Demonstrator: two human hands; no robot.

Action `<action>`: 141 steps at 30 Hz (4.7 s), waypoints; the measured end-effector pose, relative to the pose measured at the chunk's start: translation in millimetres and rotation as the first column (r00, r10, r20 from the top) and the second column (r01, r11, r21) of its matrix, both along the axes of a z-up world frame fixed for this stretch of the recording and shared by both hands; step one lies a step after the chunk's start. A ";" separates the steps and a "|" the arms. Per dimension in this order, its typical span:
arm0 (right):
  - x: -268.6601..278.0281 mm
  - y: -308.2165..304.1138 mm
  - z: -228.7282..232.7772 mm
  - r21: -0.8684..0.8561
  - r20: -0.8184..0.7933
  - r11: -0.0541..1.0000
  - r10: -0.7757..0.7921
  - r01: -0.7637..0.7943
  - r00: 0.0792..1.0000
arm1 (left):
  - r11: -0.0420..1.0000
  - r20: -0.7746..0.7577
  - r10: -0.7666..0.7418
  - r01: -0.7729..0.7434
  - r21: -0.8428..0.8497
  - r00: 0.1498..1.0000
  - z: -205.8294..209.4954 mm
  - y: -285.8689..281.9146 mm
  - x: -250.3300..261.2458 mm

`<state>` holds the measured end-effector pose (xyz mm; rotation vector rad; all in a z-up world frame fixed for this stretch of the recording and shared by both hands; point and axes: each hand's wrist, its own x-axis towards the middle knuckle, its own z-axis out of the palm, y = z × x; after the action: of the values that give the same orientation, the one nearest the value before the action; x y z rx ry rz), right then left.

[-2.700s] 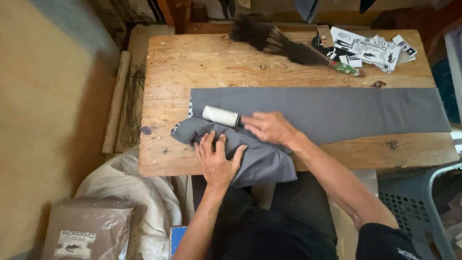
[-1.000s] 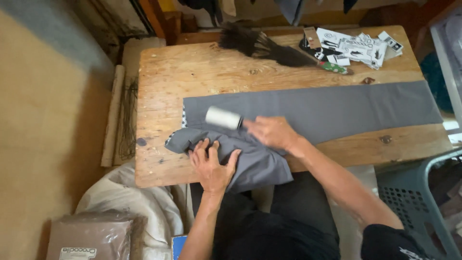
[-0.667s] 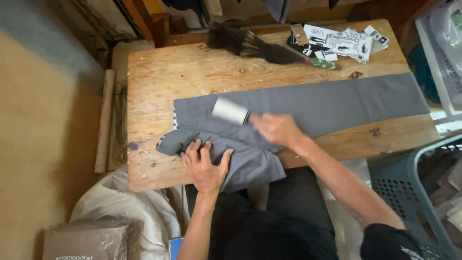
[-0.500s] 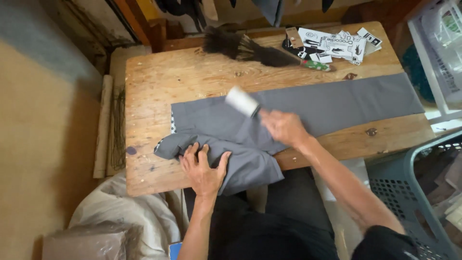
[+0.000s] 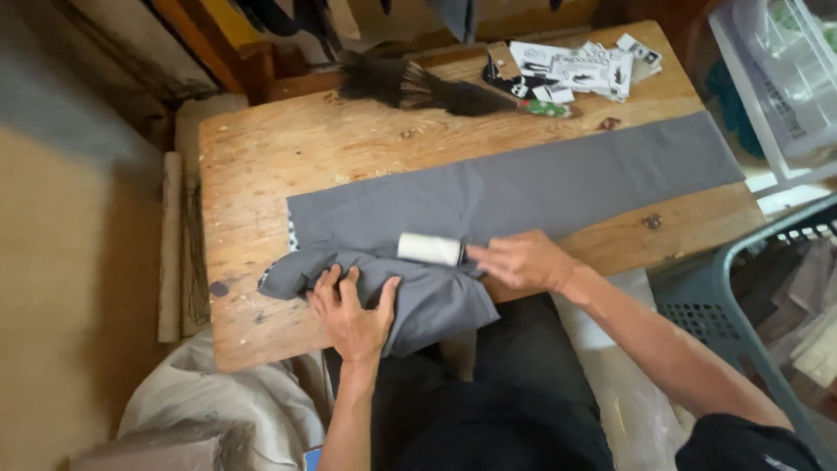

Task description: A person uses a lint roller to remove lint and debris from a pair of grey pants laid out on a wooden table, flipping and folding the pants to clean all surfaces.

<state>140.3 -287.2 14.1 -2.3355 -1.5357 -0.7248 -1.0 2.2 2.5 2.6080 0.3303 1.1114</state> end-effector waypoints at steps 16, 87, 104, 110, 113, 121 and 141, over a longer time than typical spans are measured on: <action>-16.6 -84.5 -32.6 0.018 -0.007 0.826 -0.563 0.563 0.826 | 1.000 0.051 -0.023 0.022 0.021 0.998 -3.9 3.6 2.5; 169.8 120.8 125.0 0.239 -0.579 0.859 -0.248 0.453 0.777 | 0.038 0.190 -0.446 0.231 -0.972 0.874 40.6 -29.9 -59.8; 133.8 92.3 92.2 0.400 -0.616 0.699 -0.274 0.593 0.739 | 0.943 -0.175 -0.267 0.220 -0.249 0.948 5.7 20.7 46.8; 6.5 98.6 33.6 0.274 -0.346 0.905 -0.224 0.326 0.911 | 0.995 -0.372 -0.087 0.096 0.004 0.924 -9.4 27.9 41.8; -17.5 98.8 -22.6 0.138 -0.280 0.941 -0.261 0.308 0.924 | 0.997 -0.438 -0.065 0.076 0.008 0.897 -4.9 25.5 40.9; -6.6 71.2 -17.0 0.518 -0.669 0.712 -0.008 0.473 0.743 | 1.000 -0.506 -0.024 0.016 -0.020 0.862 -6.4 36.3 36.4; 3.2 27.2 -18.3 0.247 -0.241 0.805 -0.489 0.540 0.839 | 1.000 -0.665 0.019 -0.004 0.025 0.747 0.3 6.3 49.4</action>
<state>143.4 -260.0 -4.2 -2.4996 -0.6427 -0.7884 48.4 8.5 2.8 2.9389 0.4763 0.1210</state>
